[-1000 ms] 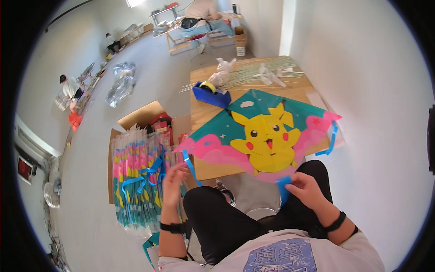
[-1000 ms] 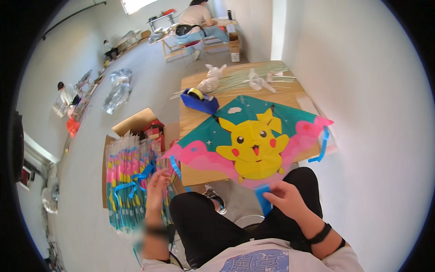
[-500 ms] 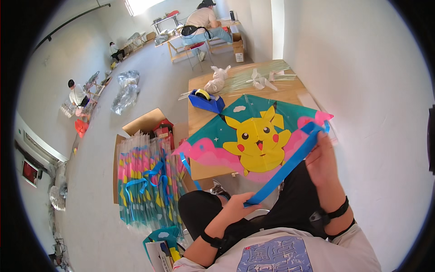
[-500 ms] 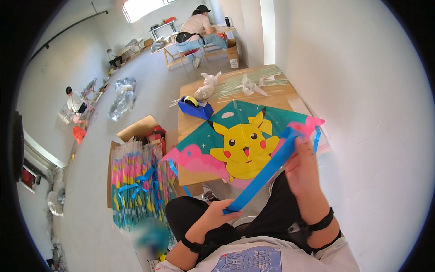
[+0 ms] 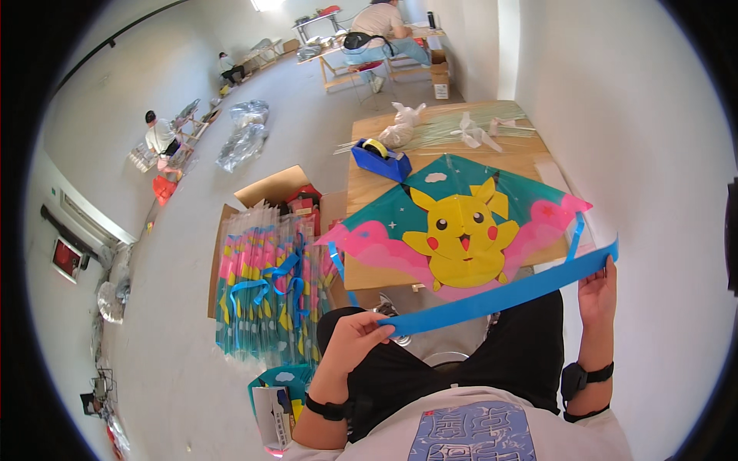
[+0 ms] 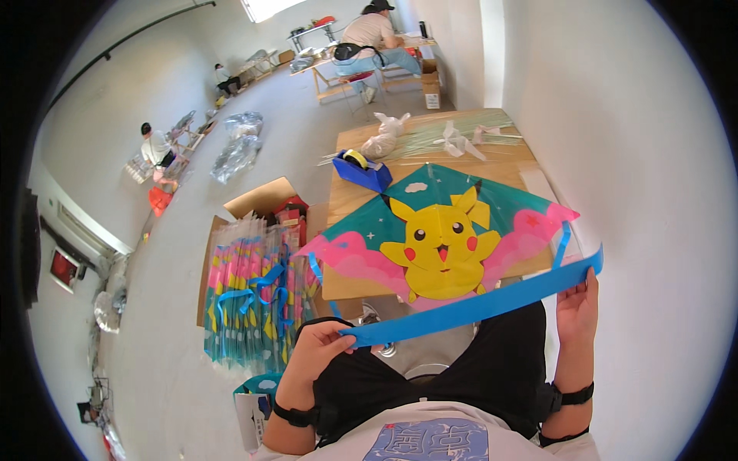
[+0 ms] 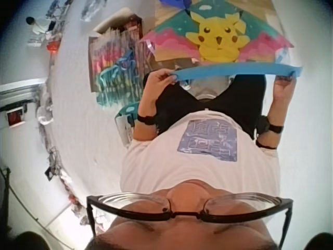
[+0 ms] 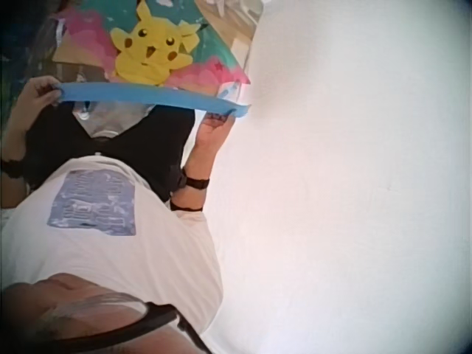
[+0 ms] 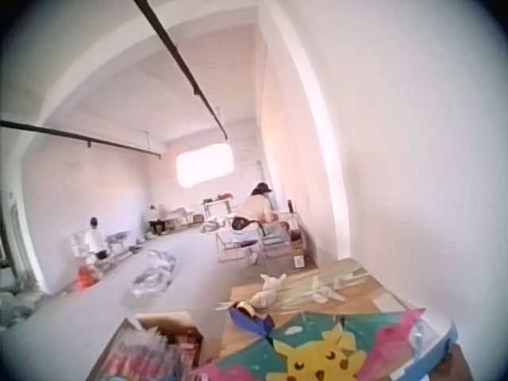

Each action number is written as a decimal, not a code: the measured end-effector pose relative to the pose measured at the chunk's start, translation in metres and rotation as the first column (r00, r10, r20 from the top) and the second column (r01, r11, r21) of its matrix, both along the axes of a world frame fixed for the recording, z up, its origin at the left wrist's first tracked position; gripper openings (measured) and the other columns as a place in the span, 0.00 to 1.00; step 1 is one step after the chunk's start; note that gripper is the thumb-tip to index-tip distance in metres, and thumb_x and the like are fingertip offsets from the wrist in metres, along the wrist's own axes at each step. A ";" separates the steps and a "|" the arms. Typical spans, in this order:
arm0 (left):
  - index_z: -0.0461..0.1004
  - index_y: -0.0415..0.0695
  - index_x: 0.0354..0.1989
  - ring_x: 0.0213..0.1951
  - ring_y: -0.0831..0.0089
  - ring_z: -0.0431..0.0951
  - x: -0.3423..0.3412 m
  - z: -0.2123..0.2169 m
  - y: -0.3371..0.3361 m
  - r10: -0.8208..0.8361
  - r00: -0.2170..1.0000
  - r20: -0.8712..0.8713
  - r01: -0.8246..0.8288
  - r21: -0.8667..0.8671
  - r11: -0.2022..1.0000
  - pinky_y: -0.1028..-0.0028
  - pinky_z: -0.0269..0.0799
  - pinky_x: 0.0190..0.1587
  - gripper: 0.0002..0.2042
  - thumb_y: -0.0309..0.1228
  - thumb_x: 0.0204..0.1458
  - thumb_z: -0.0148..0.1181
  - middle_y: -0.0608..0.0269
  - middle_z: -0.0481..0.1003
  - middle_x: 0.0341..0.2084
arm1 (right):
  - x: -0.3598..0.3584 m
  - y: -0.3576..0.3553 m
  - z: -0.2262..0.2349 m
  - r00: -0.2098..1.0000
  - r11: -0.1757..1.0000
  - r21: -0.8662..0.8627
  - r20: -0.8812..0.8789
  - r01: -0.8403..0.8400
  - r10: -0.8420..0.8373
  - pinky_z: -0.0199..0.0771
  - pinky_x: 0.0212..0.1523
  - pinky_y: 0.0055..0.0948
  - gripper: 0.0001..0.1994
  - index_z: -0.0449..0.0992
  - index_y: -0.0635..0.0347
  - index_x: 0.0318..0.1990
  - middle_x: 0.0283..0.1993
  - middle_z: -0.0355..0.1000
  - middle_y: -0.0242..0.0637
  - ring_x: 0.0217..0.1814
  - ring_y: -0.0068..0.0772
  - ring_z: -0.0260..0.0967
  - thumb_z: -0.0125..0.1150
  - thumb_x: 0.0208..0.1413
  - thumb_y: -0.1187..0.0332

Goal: Assembling a kite by attaching ribbons and strings to the main kite body.

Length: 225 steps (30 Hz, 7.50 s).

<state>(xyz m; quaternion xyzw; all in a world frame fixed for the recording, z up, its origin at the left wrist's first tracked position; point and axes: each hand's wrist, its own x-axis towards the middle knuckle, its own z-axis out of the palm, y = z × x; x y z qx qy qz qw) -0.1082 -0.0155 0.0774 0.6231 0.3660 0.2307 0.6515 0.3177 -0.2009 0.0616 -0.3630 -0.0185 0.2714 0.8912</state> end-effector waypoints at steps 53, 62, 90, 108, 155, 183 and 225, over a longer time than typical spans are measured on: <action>0.77 0.41 0.31 0.26 0.68 0.73 0.038 -0.151 0.024 -0.300 0.681 -0.668 0.565 0.218 0.796 0.69 0.67 0.31 0.20 0.48 0.52 0.67 0.60 0.74 0.22 | 0.005 0.035 0.130 0.510 0.880 -0.463 0.784 0.104 0.353 0.68 0.43 0.20 0.10 0.79 0.65 0.45 0.36 0.75 0.26 0.39 0.17 0.68 0.52 0.62 0.75; 0.76 0.44 0.50 0.52 0.58 0.76 0.068 -0.137 0.026 -0.119 0.273 -0.955 0.809 0.161 0.565 0.60 0.72 0.52 0.29 0.56 0.49 0.63 0.55 0.78 0.46 | 0.004 -0.017 0.246 0.523 0.961 -0.177 0.851 0.211 0.042 0.67 0.42 0.18 0.20 0.69 0.64 0.60 0.38 0.70 0.23 0.41 0.14 0.67 0.56 0.64 0.65; 0.78 0.35 0.44 0.40 0.78 0.77 0.093 0.028 -0.016 -0.063 0.946 0.319 -0.038 0.301 0.953 0.78 0.71 0.45 0.08 0.24 0.59 0.60 0.64 0.79 0.35 | -0.159 0.069 0.073 0.227 0.823 -0.555 0.791 -0.122 0.568 0.73 0.42 0.26 0.21 0.73 0.61 0.53 0.37 0.76 0.32 0.38 0.26 0.73 0.71 0.51 0.69; 0.77 0.39 0.42 0.32 0.85 0.71 0.119 -0.015 -0.003 0.058 0.973 0.222 -0.069 0.041 0.997 0.82 0.66 0.35 0.08 0.28 0.57 0.64 0.69 0.73 0.29 | -0.146 0.079 0.009 0.463 0.520 -0.565 0.255 -0.641 0.849 0.73 0.44 0.22 0.09 0.75 0.65 0.43 0.38 0.76 0.31 0.41 0.18 0.73 0.66 0.58 0.71; 0.78 0.58 0.46 0.41 0.72 0.59 0.273 -0.092 0.408 0.548 0.774 -0.318 -0.629 -0.493 0.602 0.67 0.60 0.42 0.25 0.60 0.62 0.39 0.77 0.67 0.45 | -0.034 0.136 -0.117 0.424 0.428 -0.155 0.058 -0.890 0.904 0.67 0.37 0.17 0.06 0.72 0.59 0.39 0.35 0.71 0.23 0.36 0.11 0.67 0.64 0.60 0.71; 0.68 0.58 0.54 0.49 0.55 0.57 0.261 -0.086 0.375 0.718 0.682 0.140 -0.454 -0.689 0.565 0.30 0.54 0.61 0.17 0.50 0.61 0.50 0.53 0.55 0.48 | -0.037 0.142 -0.122 0.422 0.420 -0.144 0.023 -0.896 0.906 0.67 0.38 0.16 0.07 0.71 0.58 0.40 0.35 0.71 0.22 0.36 0.11 0.67 0.64 0.60 0.71; 0.78 0.54 0.48 0.47 0.68 0.66 0.288 -0.185 0.418 0.620 0.682 -0.387 -0.723 -0.230 0.652 0.63 0.59 0.54 0.17 0.46 0.54 0.64 0.70 0.71 0.44 | -0.032 0.149 -0.118 0.380 0.366 -0.170 -0.056 -0.915 0.923 0.69 0.42 0.18 0.07 0.73 0.59 0.42 0.39 0.73 0.24 0.40 0.13 0.69 0.63 0.61 0.70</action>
